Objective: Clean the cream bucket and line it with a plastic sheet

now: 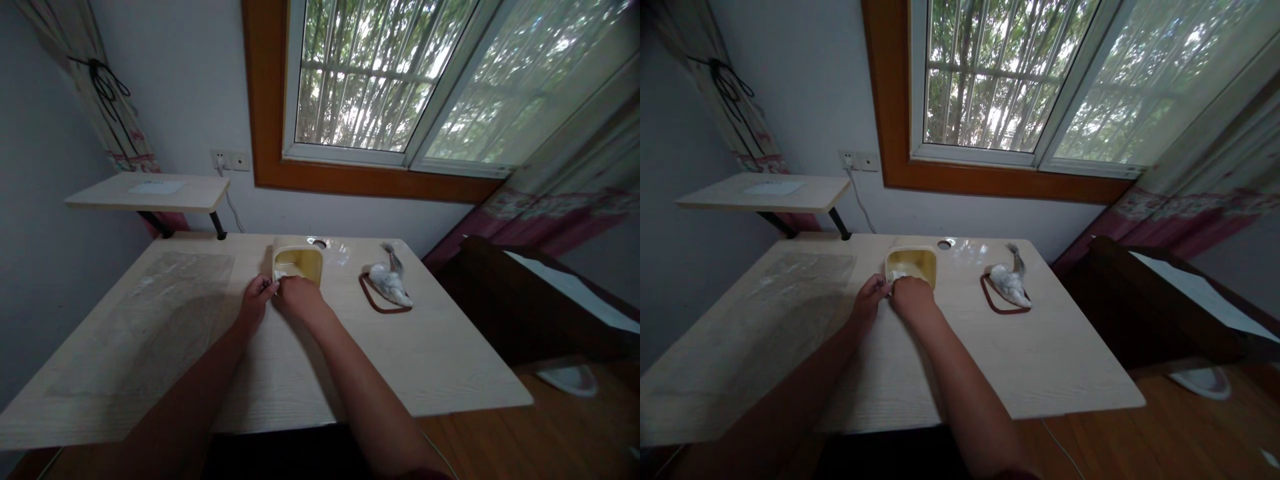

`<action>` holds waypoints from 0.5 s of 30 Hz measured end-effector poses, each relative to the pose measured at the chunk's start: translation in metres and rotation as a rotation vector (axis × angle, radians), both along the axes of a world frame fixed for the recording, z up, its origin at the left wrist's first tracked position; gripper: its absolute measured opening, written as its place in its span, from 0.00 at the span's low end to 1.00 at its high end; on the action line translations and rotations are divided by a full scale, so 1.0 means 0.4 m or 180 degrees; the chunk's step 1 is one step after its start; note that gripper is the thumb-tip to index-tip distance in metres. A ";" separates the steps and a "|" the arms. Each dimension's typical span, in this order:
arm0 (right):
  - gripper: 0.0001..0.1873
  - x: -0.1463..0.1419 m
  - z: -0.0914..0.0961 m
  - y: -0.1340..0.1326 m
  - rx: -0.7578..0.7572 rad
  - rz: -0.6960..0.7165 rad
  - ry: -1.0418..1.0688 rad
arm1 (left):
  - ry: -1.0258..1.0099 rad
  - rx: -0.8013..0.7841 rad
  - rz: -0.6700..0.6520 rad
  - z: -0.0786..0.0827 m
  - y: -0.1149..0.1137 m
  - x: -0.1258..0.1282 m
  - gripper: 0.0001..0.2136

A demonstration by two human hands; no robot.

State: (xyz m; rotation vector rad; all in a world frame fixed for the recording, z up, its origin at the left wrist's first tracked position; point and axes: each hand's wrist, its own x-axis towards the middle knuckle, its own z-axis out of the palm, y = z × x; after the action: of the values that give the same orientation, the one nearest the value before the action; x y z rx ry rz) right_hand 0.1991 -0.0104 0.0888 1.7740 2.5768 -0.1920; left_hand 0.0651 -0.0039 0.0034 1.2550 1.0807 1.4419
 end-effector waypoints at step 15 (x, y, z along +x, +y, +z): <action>0.20 -0.023 -0.036 0.134 -0.0262 -0.0082 -0.0306 | -0.0189 -0.0111 -0.0059 0.001 -0.001 0.009 0.15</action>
State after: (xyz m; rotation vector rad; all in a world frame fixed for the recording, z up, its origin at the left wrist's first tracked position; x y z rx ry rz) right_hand 0.1900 0.0433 0.0744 1.7444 2.4448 -0.2048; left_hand 0.0687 -0.0045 0.0040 1.1875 1.0476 1.4314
